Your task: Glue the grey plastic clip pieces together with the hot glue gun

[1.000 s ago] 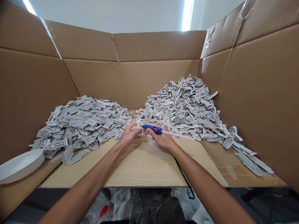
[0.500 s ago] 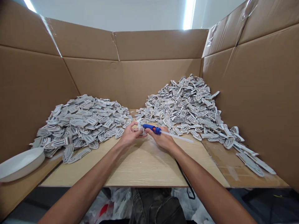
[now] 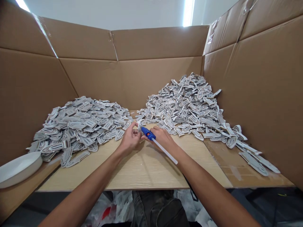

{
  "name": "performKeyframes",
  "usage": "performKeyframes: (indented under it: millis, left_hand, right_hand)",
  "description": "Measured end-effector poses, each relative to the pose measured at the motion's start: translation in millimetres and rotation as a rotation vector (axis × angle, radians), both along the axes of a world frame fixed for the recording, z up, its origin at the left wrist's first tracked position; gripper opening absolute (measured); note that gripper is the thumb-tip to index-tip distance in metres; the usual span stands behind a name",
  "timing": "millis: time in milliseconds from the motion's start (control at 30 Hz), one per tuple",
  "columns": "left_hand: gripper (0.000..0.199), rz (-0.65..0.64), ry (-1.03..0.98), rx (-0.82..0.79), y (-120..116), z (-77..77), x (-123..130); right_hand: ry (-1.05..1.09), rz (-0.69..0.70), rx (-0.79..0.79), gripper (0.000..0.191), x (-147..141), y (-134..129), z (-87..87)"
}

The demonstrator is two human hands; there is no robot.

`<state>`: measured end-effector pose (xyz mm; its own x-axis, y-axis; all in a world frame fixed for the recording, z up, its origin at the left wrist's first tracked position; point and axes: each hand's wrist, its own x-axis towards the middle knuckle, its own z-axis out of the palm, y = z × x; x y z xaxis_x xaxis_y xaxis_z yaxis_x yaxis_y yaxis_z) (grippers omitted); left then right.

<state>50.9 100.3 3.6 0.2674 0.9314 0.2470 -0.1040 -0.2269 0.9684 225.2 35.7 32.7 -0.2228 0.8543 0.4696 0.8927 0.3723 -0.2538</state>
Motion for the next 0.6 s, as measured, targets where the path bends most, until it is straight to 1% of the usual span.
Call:
performKeyframes:
  millis: [67,133,200,300,400,467,533,600]
  left_hand:
    - [0.046,0.0,-0.014,0.04,-2,2.2,2]
    - [0.049,-0.004,-0.053,0.018,-4,5.8,4]
    - [0.051,0.002,-0.076,-0.016,-4,9.6,5]
    - [0.044,0.048,-0.028,-0.037,-2,13.8,2]
    - [0.029,0.17,0.1,-0.032,3,16.1,-2]
    - [0.022,0.225,0.14,-0.035,6,17.4,-5]
    - [0.021,0.231,0.138,-0.059,6,19.2,-6]
    - [0.02,0.203,0.104,-0.083,5,21.2,-5]
  right_hand:
    - [-0.059,-0.116,0.019,0.037,1,1,0.2]
    - [-0.028,-0.221,0.054,0.041,7,3,1.3]
    - [0.047,-0.248,0.095,0.047,16,5,2.5]
    - [0.218,-0.215,0.076,0.054,29,7,4.3]
    - [0.501,-0.216,-0.023,0.061,36,8,6.8]
    - [0.649,-0.169,-0.089,0.062,37,8,8.4]
    - [0.696,-0.078,-0.157,0.062,38,7,8.6]
    - [0.63,-0.018,-0.212,0.064,37,7,6.8]
